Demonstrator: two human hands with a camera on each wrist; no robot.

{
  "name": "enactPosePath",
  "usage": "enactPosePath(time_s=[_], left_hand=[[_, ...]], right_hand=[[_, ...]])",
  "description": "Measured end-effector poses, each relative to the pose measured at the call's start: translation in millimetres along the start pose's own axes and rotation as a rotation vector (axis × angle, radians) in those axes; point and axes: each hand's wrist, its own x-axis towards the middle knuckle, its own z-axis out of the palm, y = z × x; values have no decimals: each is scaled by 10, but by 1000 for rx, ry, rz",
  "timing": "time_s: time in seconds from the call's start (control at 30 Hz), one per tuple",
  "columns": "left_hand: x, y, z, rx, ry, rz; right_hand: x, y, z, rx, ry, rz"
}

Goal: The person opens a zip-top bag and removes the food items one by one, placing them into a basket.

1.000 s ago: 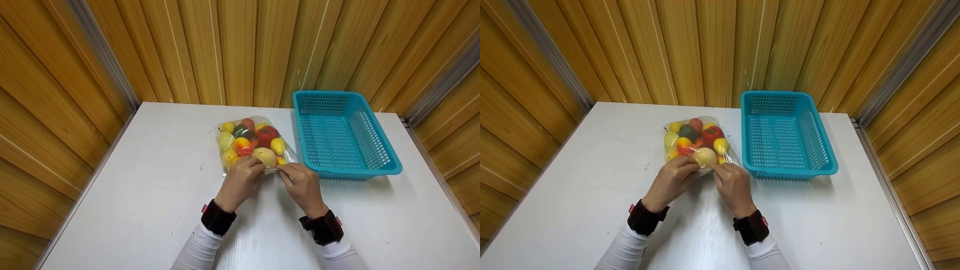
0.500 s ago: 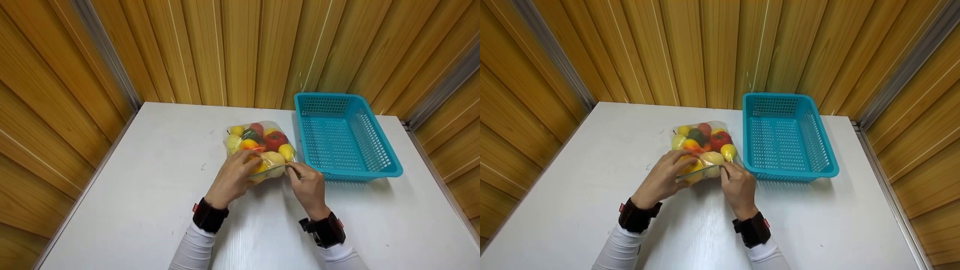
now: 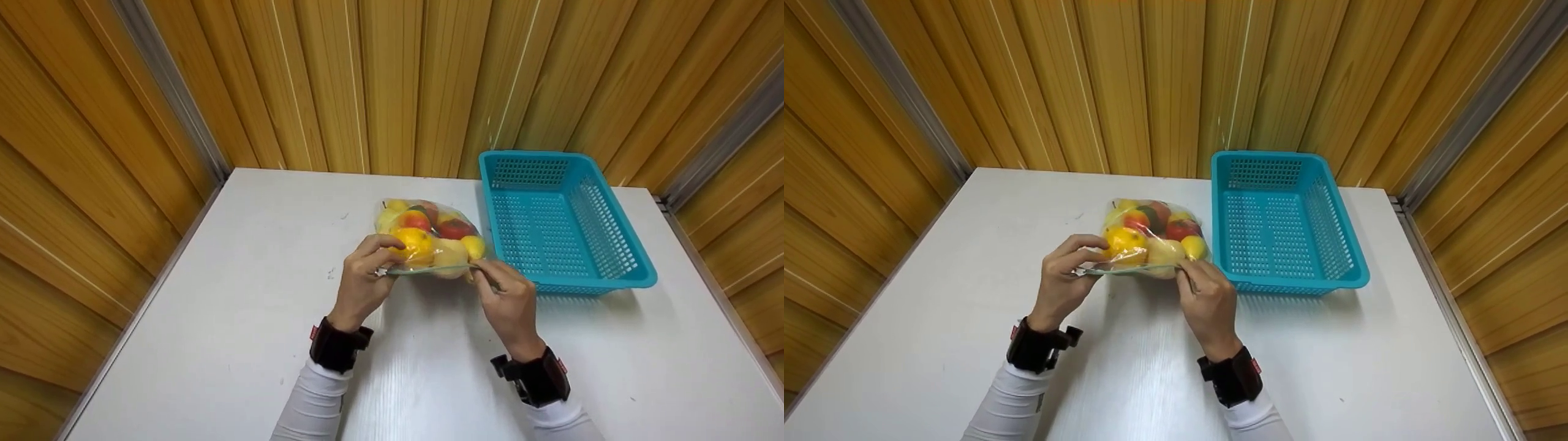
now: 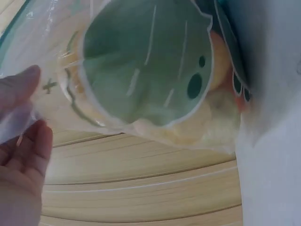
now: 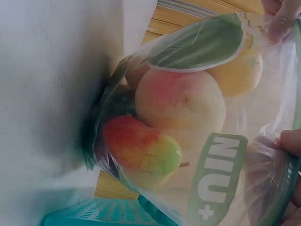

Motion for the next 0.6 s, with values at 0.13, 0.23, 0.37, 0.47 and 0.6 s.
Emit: enactPosePath(time_s=[0.13, 0.23, 0.37, 0.47, 0.6], left_hand=[[-10, -38, 12, -247, -32, -15], [-26, -52, 28, -323, -53, -42], [-51, -77, 51, -309, -57, -103], [-70, -110, 61, -295, -53, -197], [-100, -169, 67, -272, -58, -369]], right_hand=[[28, -8, -34, 27, 7, 6], [42, 5, -44, 38, 10, 7], [46, 36, -40, 21, 8, 26], [33, 56, -33, -10, -11, 58], [-4, 87, -19, -39, -104, 115]])
